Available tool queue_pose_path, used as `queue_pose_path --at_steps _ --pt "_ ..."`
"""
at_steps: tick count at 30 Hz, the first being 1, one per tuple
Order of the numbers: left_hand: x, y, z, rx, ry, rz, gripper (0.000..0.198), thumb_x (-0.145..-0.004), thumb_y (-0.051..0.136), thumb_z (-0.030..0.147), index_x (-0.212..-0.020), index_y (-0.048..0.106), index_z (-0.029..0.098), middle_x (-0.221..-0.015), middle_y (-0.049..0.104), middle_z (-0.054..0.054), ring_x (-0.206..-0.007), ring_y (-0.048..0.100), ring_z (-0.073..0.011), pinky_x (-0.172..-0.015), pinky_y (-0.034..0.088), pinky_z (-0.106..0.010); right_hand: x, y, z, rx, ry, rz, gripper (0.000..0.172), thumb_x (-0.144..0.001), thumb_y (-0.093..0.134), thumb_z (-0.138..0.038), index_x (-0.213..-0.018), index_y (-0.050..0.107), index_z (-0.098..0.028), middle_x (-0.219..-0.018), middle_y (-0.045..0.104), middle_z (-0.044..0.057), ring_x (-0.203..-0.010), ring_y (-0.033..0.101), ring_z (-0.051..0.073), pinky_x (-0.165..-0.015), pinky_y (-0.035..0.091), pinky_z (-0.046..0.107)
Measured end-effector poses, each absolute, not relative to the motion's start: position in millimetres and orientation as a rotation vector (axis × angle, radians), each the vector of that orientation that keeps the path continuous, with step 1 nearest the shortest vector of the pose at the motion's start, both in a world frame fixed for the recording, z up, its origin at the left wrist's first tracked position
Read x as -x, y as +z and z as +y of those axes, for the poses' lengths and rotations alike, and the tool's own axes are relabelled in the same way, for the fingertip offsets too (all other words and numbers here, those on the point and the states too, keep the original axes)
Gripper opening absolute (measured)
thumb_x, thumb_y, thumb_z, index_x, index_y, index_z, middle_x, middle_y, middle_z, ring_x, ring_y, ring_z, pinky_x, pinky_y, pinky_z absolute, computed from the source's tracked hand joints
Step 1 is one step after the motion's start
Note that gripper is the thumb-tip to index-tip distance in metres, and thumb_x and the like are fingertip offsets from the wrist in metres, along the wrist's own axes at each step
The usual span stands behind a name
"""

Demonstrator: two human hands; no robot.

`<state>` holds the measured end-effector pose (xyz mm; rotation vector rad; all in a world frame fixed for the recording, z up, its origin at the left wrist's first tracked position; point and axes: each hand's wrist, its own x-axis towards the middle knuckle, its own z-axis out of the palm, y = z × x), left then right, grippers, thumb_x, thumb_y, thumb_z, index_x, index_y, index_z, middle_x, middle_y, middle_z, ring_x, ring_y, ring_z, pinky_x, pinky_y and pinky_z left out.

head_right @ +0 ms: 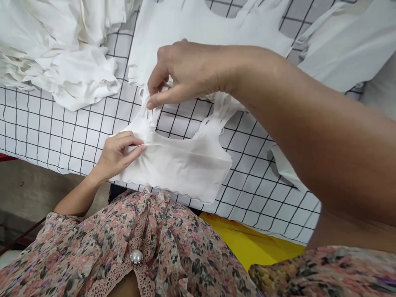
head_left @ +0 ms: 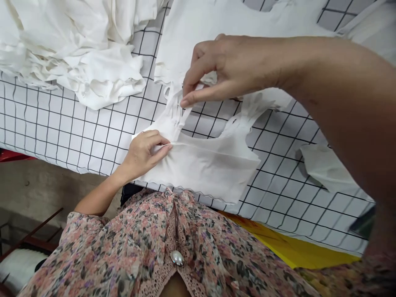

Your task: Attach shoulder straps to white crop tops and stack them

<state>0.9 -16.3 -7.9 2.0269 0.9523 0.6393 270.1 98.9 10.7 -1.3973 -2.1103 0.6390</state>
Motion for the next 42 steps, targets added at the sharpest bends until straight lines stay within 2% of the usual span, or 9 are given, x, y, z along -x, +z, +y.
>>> queue_pose_path --at_steps 6,11,16,21,27,32,36,39,42 --pt "-2 -13 -12 -2.118 0.630 1.045 0.013 -0.105 0.066 0.025 -0.099 0.073 0.016 -0.087 0.073 -0.002 -0.081 0.068 -0.0140 -0.076 0.050 -0.027 -266 10 120 1.386 0.870 -2.233 0.084 -0.102 0.025 -0.059 -0.061 0.072 -0.003 -0.082 0.072 -0.001 -0.102 0.069 0.019 -0.082 0.048 0.042" --pt "3 -16 -21 -2.459 0.883 1.178 0.016 -0.102 0.070 0.025 -0.117 0.071 0.019 -0.102 0.073 -0.006 -0.099 0.070 -0.0217 -0.091 0.053 -0.039 -253 3 68 1.431 0.447 -2.301 0.029 -0.108 0.060 -0.032 -0.120 0.079 -0.015 -0.126 0.077 0.010 -0.119 0.067 0.026 -0.103 0.053 0.052" --pt "19 -17 -44 -2.651 0.582 0.837 0.050 -0.110 0.050 0.022 -0.160 0.045 0.015 -0.153 0.064 -0.018 -0.155 0.052 -0.0296 -0.130 0.041 -0.054 -219 -19 -52 1.300 0.323 -2.379 0.050 -0.116 0.033 -0.038 -0.157 0.052 -0.017 -0.161 0.059 0.013 -0.153 0.053 0.025 -0.132 0.033 0.062" --pt "58 -23 -48 -2.686 0.378 0.938 0.078 -0.109 0.057 0.047 -0.173 0.026 0.015 -0.172 0.042 -0.021 -0.167 0.030 -0.0367 -0.135 0.033 -0.060 -234 -38 -127 1.483 0.414 -2.408 0.090 -0.109 0.037 -0.065 -0.176 0.008 -0.012 -0.176 0.031 0.024 -0.164 0.033 0.039 -0.131 0.019 0.076" --pt "94 -21 -54 -2.675 0.587 0.721 0.041 -0.097 0.080 0.034 -0.135 0.069 0.028 -0.124 0.080 -0.008 -0.121 0.074 -0.0286 -0.099 0.063 -0.047 -286 -35 -199 1.562 -0.052 -2.150 0.070 -0.100 0.070 -0.048 -0.161 0.050 -0.021 -0.128 0.074 0.017 -0.117 0.070 0.036 -0.119 0.041 0.067" --pt "98 -19 -49 -2.573 0.541 0.699 0.008 -0.102 0.070 0.023 -0.108 0.074 0.025 -0.106 0.082 -0.008 -0.101 0.075 -0.0241 -0.087 0.062 -0.044 -295 -49 -229 1.569 -0.062 -2.050 0.046 -0.097 0.075 -0.037 -0.142 0.068 -0.027 -0.105 0.074 0.007 -0.100 0.068 0.026 -0.117 0.042 0.064" --pt "70 -10 -49 -2.584 0.458 0.761 0.027 -0.108 0.059 0.036 -0.130 0.068 0.024 -0.143 0.071 -0.013 -0.135 0.067 -0.0286 -0.112 0.057 -0.054 -263 -45 -208 1.643 -0.012 -2.046 0.065 -0.105 0.051 -0.059 -0.161 0.051 -0.025 -0.140 0.070 0.016 -0.131 0.064 0.037 -0.125 0.029 0.072" --pt "43 -15 -58 -2.651 0.394 0.756 0.060 -0.113 0.046 0.039 -0.168 0.035 0.021 -0.170 0.047 -0.017 -0.164 0.039 -0.0311 -0.133 0.036 -0.059 -231 -37 -190 1.821 0.203 -2.154 0.082 -0.108 0.033 -0.066 -0.175 0.020 -0.021 -0.174 0.038 0.019 -0.161 0.038 0.039 -0.131 0.019 0.072" --pt "38 -25 -65 -2.714 0.353 0.857 0.082 -0.109 0.054 0.049 -0.176 0.014 0.023 -0.178 0.030 -0.016 -0.170 0.022 -0.0348 -0.139 0.024 -0.060 -231 -39 -194 1.900 0.307 -2.212 0.088 -0.108 0.031 -0.065 -0.176 0.005 -0.014 -0.178 0.026 0.023 -0.166 0.030 0.038 -0.131 0.019 0.074"
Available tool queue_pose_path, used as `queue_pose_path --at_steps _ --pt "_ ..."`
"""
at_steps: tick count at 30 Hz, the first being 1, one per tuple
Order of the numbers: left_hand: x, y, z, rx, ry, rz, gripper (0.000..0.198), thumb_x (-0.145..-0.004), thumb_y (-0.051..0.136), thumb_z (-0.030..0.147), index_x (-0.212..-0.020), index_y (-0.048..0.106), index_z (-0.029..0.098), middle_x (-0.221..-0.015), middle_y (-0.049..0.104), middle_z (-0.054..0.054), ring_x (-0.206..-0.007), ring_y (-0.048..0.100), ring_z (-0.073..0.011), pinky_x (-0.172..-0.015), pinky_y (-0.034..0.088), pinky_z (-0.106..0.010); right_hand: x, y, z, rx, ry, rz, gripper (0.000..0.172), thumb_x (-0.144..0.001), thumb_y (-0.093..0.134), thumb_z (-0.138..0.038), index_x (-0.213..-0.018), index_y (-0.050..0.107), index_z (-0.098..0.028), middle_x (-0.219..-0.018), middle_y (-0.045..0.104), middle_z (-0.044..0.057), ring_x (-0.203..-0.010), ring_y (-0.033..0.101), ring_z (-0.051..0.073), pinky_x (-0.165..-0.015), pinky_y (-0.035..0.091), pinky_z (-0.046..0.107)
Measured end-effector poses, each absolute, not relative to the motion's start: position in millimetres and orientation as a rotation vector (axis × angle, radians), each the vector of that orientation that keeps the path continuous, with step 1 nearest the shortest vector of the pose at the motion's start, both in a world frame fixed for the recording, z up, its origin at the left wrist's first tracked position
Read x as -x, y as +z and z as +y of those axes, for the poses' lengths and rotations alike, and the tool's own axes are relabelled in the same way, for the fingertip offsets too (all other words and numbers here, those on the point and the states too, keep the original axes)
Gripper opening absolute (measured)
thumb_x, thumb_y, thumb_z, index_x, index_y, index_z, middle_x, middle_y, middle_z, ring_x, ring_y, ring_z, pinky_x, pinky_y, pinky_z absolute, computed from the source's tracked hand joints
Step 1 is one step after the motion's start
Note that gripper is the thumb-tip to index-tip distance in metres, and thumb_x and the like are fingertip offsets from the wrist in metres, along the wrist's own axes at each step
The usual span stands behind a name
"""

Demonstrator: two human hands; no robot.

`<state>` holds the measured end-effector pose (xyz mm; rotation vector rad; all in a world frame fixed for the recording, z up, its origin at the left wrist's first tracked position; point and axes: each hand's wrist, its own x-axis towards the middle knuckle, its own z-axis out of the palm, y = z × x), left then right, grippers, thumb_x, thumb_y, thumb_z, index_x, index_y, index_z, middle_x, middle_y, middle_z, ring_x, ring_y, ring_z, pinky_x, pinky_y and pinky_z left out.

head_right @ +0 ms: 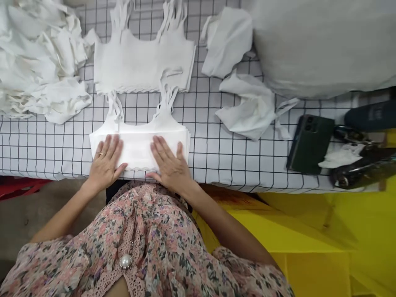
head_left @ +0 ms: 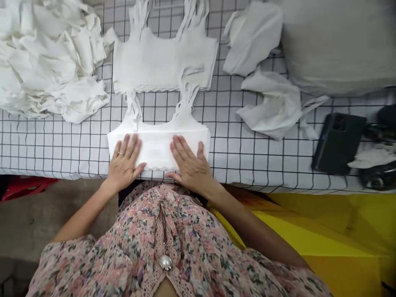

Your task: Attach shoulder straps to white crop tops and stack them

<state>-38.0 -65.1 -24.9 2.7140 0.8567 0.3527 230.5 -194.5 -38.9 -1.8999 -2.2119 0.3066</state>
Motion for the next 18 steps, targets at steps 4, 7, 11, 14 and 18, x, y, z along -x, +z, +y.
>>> queue_pose_path --at_steps 4,7,11,14,18 --pt "37 -24 -68 -2.700 0.422 0.944 0.084 -0.109 0.057 0.043 -0.177 0.012 0.023 -0.179 0.024 -0.017 -0.170 0.017 -0.0369 -0.139 0.016 -0.069 -286 -40 -196 1.886 0.160 -2.049 0.071 -0.111 0.038 -0.051 -0.171 0.030 -0.013 -0.168 0.045 0.025 -0.156 0.045 0.041 -0.119 0.040 0.071" --pt "2 -19 -66 -2.722 0.466 0.717 0.073 -0.112 0.049 0.029 -0.175 0.015 0.019 -0.175 0.035 -0.018 -0.170 0.021 -0.0310 -0.139 0.027 -0.063 -331 -30 -143 1.708 0.010 -1.857 0.039 -0.109 0.049 -0.032 -0.141 0.068 -0.020 -0.129 0.074 0.016 -0.121 0.068 0.030 -0.102 0.056 0.051" --pt "-63 -26 -59 -2.830 0.370 0.449 0.059 -0.113 0.047 0.028 -0.166 0.035 0.005 -0.172 0.041 -0.021 -0.169 0.025 -0.0306 -0.138 0.034 -0.053 -369 -21 -18 1.562 0.020 -1.999 0.036 -0.105 0.046 -0.018 -0.117 0.079 -0.022 -0.107 0.073 0.010 -0.105 0.066 0.025 -0.094 0.054 0.045" --pt "-84 -37 -53 -2.895 0.305 0.422 0.056 -0.113 0.047 0.032 -0.159 0.044 0.000 -0.172 0.040 -0.024 -0.168 0.028 -0.0342 -0.138 0.034 -0.053 -387 -23 60 1.678 0.156 -2.147 0.032 -0.100 0.053 -0.017 -0.118 0.080 -0.015 -0.109 0.070 0.012 -0.109 0.061 0.025 -0.098 0.050 0.045" --pt "-81 -48 -53 -2.922 0.275 0.437 0.058 -0.114 0.047 0.035 -0.161 0.041 0.001 -0.175 0.032 -0.022 -0.171 0.014 -0.0325 -0.140 0.031 -0.050 -401 -28 101 1.762 0.318 -2.342 0.020 -0.092 0.069 -0.028 -0.097 0.081 -0.012 -0.093 0.067 0.007 -0.111 0.059 0.027 -0.107 0.043 0.054"
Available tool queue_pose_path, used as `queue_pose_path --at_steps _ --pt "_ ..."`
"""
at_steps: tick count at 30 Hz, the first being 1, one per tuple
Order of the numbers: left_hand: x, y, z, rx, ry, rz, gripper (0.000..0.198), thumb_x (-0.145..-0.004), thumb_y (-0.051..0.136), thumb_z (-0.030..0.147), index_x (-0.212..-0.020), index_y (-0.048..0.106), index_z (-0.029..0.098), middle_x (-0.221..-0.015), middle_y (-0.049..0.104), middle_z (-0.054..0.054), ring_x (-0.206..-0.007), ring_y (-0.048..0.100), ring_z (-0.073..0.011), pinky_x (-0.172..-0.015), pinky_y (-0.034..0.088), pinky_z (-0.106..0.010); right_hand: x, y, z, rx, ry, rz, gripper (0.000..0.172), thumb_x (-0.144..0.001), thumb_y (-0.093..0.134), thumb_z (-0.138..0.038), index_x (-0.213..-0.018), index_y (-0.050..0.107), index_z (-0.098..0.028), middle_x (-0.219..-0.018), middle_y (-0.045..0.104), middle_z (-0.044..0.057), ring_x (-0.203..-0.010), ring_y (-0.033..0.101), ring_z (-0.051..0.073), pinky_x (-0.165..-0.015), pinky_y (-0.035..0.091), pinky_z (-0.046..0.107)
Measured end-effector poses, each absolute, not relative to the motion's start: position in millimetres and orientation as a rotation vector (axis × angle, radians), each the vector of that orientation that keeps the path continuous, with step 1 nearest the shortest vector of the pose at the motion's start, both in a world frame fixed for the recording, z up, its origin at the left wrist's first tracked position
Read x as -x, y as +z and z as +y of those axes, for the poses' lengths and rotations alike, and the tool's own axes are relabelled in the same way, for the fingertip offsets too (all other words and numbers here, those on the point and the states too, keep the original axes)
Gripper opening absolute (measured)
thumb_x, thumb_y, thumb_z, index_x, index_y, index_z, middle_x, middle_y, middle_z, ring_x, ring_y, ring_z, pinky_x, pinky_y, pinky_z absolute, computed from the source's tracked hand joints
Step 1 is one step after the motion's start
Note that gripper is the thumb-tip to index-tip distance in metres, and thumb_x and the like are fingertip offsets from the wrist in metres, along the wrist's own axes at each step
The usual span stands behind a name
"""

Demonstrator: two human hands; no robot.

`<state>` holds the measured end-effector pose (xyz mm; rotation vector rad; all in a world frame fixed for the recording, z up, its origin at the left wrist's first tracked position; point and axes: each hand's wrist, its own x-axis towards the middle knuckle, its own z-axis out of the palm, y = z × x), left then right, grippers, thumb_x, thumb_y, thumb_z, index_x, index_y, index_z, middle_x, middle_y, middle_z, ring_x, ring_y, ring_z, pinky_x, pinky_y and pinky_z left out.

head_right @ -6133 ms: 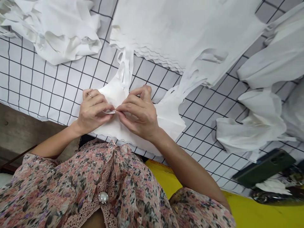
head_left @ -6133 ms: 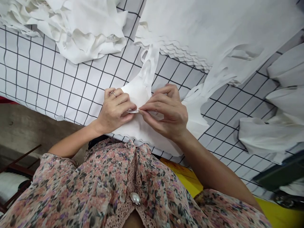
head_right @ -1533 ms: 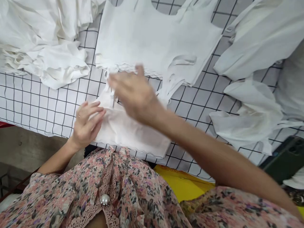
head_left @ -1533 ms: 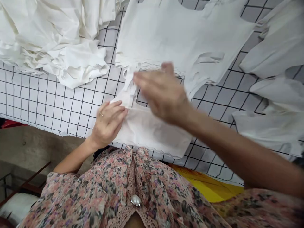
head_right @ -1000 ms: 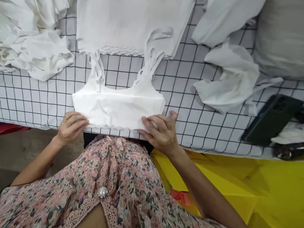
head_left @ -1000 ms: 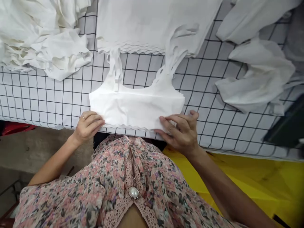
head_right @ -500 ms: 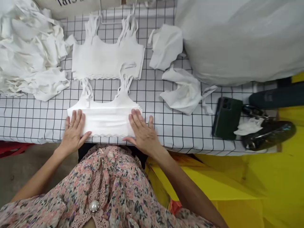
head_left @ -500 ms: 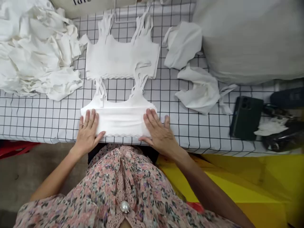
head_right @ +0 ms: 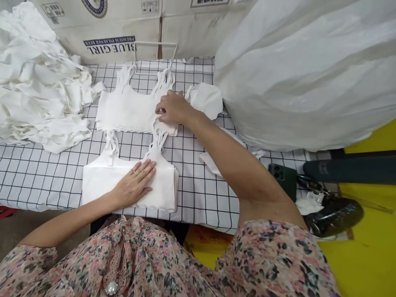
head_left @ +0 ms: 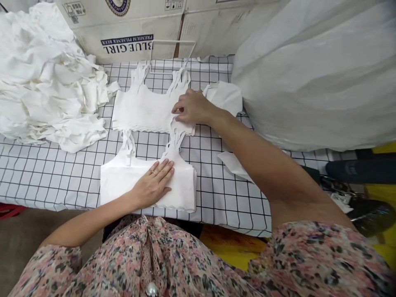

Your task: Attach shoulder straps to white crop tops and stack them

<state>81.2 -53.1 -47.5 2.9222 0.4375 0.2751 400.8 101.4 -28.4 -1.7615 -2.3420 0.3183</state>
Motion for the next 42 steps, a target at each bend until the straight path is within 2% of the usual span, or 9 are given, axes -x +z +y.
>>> queue_pose_path --at_steps 3,8,14,18,23,28,34,38,42 --pt "-78 -48 -55 -2.917 0.253 0.434 0.062 -0.114 0.047 0.036 -0.164 0.035 0.001 -0.178 0.027 -0.021 -0.172 0.001 -0.0302 -0.141 0.027 -0.049 -407 -31 102 1.741 0.158 -2.344 0.014 -0.089 0.064 -0.016 -0.083 0.076 -0.017 -0.080 0.065 0.007 -0.107 0.060 0.032 -0.111 0.039 0.065" --pt "-79 -45 -56 -2.905 0.249 0.439 0.063 -0.114 0.046 0.035 -0.165 0.033 0.000 -0.178 0.025 -0.021 -0.171 -0.002 -0.0299 -0.142 0.025 -0.048 -430 -32 103 1.752 -0.108 -2.149 0.032 -0.093 0.049 -0.016 -0.098 0.080 -0.019 -0.077 0.061 0.008 -0.089 0.062 0.029 -0.106 0.045 0.063" --pt "-75 -49 -59 -2.789 0.223 0.467 0.065 -0.112 0.049 0.031 -0.169 0.031 0.005 -0.179 0.024 -0.019 -0.172 0.003 -0.0290 -0.141 0.027 -0.053 -452 -19 123 1.694 -0.089 -1.962 0.032 -0.095 0.055 -0.021 -0.110 0.082 -0.021 -0.085 0.072 0.010 -0.093 0.066 0.030 -0.099 0.054 0.058" --pt "-80 -25 -37 -2.336 0.419 0.474 0.051 -0.110 0.055 0.030 -0.160 0.052 0.020 -0.169 0.048 -0.014 -0.166 0.036 -0.0265 -0.134 0.040 -0.059 -427 -3 105 1.404 0.093 -1.849 0.038 -0.092 0.056 -0.016 -0.118 0.082 -0.025 -0.104 0.081 0.008 -0.099 0.072 0.026 -0.098 0.059 0.050" --pt "-113 32 40 -1.382 0.629 0.800 0.035 -0.098 0.075 0.032 -0.129 0.076 0.016 -0.131 0.078 -0.013 -0.113 0.076 -0.0201 -0.106 0.062 -0.043 -378 17 49 1.108 0.403 -1.720 0.038 -0.099 0.055 -0.020 -0.127 0.079 -0.027 -0.116 0.081 0.006 -0.108 0.075 0.021 -0.098 0.062 0.041" --pt "-138 50 96 -0.962 0.477 0.792 0.029 -0.086 0.090 0.039 -0.098 0.084 0.013 -0.099 0.077 -0.010 -0.081 0.068 -0.0108 -0.081 0.056 -0.029 -351 29 15 0.906 0.130 -1.897 0.024 -0.101 0.063 -0.016 -0.115 0.080 -0.026 -0.088 0.078 0.003 -0.082 0.067 0.018 -0.081 0.061 0.039" --pt "-142 50 93 -1.018 0.425 0.736 0.039 -0.061 0.106 0.034 -0.086 0.084 0.014 -0.080 0.071 -0.003 -0.071 0.058 -0.0077 -0.074 0.050 -0.029 -349 25 4 0.760 -0.111 -2.177 0.035 -0.101 0.055 -0.007 -0.125 0.074 -0.025 -0.103 0.079 0.008 -0.101 0.066 0.023 -0.084 0.063 0.041" --pt "-139 53 79 -1.165 0.557 0.663 0.036 -0.065 0.102 0.037 -0.084 0.083 0.015 -0.082 0.074 -0.003 -0.074 0.063 -0.0099 -0.077 0.053 -0.030 -347 20 -1 0.809 -0.029 -2.162 0.030 -0.103 0.051 -0.010 -0.118 0.072 -0.026 -0.106 0.078 0.007 -0.104 0.066 0.024 -0.088 0.062 0.042" --pt "-134 53 69 -1.537 0.838 0.554 0.027 -0.081 0.091 0.041 -0.086 0.079 0.017 -0.088 0.075 -0.004 -0.082 0.070 -0.0141 -0.080 0.057 -0.032 -336 25 -9 0.945 0.552 -1.760 0.020 -0.108 0.053 -0.037 -0.123 0.062 -0.027 -0.111 0.076 0.007 -0.104 0.071 0.023 -0.097 0.061 0.044"
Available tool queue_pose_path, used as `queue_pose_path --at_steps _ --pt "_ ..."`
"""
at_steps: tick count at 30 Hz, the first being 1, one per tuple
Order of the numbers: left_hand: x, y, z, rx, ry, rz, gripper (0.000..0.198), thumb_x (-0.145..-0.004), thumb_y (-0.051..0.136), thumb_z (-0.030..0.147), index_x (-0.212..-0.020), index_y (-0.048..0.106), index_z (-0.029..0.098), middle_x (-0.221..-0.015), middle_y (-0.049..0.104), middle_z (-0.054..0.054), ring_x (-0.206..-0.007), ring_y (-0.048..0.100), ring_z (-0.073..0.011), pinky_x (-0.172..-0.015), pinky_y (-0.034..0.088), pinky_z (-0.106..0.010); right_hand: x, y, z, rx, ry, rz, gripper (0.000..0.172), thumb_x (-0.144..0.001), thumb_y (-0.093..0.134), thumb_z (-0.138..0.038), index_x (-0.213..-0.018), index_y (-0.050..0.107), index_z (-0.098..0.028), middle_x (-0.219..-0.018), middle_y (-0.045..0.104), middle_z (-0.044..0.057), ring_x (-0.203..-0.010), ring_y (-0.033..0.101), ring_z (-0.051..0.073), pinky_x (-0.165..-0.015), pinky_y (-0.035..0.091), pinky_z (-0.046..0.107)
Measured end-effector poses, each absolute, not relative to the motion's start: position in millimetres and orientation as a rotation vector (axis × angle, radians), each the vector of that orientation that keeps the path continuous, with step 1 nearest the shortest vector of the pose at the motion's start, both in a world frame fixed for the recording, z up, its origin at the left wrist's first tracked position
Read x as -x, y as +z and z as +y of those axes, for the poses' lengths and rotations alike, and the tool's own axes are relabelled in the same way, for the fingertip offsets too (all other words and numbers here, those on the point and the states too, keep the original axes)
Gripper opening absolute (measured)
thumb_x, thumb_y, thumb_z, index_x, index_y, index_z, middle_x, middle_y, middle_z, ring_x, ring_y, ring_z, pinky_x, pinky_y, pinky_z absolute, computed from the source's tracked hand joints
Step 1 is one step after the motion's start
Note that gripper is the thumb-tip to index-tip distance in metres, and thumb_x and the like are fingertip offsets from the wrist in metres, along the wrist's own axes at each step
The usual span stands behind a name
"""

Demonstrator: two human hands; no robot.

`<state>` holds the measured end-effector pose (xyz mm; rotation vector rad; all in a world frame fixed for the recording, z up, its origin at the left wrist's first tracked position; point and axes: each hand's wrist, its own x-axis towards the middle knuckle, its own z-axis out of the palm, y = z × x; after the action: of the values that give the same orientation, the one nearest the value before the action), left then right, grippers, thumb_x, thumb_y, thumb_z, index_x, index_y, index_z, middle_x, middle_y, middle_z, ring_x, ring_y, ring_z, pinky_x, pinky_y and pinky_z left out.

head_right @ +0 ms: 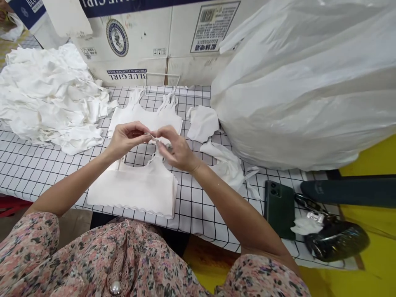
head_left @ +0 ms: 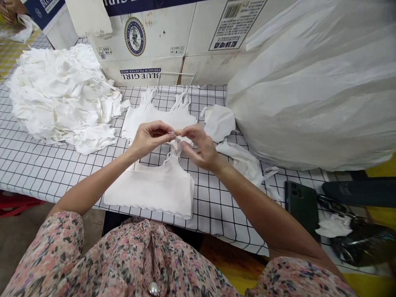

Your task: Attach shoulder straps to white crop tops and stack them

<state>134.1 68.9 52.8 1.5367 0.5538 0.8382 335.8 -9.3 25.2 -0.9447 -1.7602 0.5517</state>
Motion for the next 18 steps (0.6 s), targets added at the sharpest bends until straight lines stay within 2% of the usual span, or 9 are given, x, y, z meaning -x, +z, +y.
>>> queue_pose_path --at_steps 2,4,7,8,11,14,16,18 --pt "-131 52 68 -1.864 0.979 0.470 0.015 -0.091 0.082 0.033 -0.088 0.077 0.020 -0.088 0.075 -0.003 -0.083 0.069 -0.0144 -0.080 0.056 -0.032 -332 34 -11 1.023 0.916 -1.529 0.035 -0.108 0.051 -0.056 -0.128 0.060 -0.028 -0.114 0.076 0.006 -0.110 0.072 0.023 -0.105 0.057 0.046" --pt "-128 51 67 -2.188 1.043 0.401 0.010 -0.096 0.074 0.026 -0.087 0.075 0.023 -0.088 0.073 -0.002 -0.085 0.066 -0.0154 -0.080 0.055 -0.034 -332 44 -8 1.072 1.196 -1.464 0.049 -0.104 0.052 -0.069 -0.118 0.068 -0.026 -0.107 0.077 0.005 -0.108 0.072 0.023 -0.104 0.056 0.044" --pt "-126 54 66 -2.475 0.923 0.435 0.015 -0.101 0.065 0.023 -0.087 0.071 0.025 -0.094 0.071 -0.004 -0.093 0.065 -0.0183 -0.083 0.053 -0.037 -338 57 -1 1.066 1.377 -1.576 0.058 -0.096 0.063 -0.075 -0.084 0.074 -0.019 -0.088 0.076 0.005 -0.090 0.069 0.020 -0.087 0.056 0.035" --pt "-126 56 64 -2.515 0.852 0.472 0.017 -0.103 0.063 0.025 -0.087 0.070 0.025 -0.095 0.070 -0.004 -0.095 0.064 -0.0191 -0.084 0.053 -0.038 -341 59 0 1.056 1.383 -1.610 0.058 -0.094 0.067 -0.074 -0.079 0.074 -0.018 -0.083 0.075 0.005 -0.084 0.067 0.018 -0.082 0.055 0.034" --pt "-128 63 57 -2.520 0.693 0.575 0.018 -0.106 0.060 0.032 -0.092 0.068 0.025 -0.099 0.066 -0.005 -0.102 0.065 -0.0222 -0.089 0.054 -0.043 -347 63 -1 1.085 1.343 -1.651 0.050 -0.087 0.079 -0.069 -0.085 0.081 -0.019 -0.080 0.076 0.004 -0.076 0.065 0.015 -0.074 0.054 0.032" --pt "-123 62 45 -2.468 0.639 0.649 0.011 -0.106 0.064 0.034 -0.101 0.068 0.024 -0.105 0.065 -0.005 -0.108 0.066 -0.0240 -0.094 0.053 -0.046 -350 64 -12 1.187 1.134 -1.709 0.036 -0.086 0.083 -0.058 -0.090 0.084 -0.022 -0.084 0.078 0.003 -0.079 0.068 0.017 -0.077 0.056 0.034" --pt "-114 54 32 -2.455 0.614 0.655 0.007 -0.104 0.066 0.027 -0.109 0.067 0.022 -0.109 0.065 -0.006 -0.107 0.066 -0.0225 -0.092 0.054 -0.041 -351 65 -22 1.284 0.938 -1.762 0.024 -0.090 0.080 -0.047 -0.088 0.083 -0.024 -0.087 0.078 0.002 -0.083 0.070 0.018 -0.082 0.057 0.035" --pt "-101 40 14 -2.462 0.579 0.653 0.012 -0.102 0.068 0.021 -0.114 0.065 0.020 -0.111 0.066 -0.006 -0.104 0.065 -0.0206 -0.087 0.053 -0.035 -350 62 -32 1.356 0.862 -1.798 0.015 -0.092 0.077 -0.038 -0.090 0.083 -0.024 -0.090 0.079 0.002 -0.085 0.072 0.019 -0.085 0.058 0.037"
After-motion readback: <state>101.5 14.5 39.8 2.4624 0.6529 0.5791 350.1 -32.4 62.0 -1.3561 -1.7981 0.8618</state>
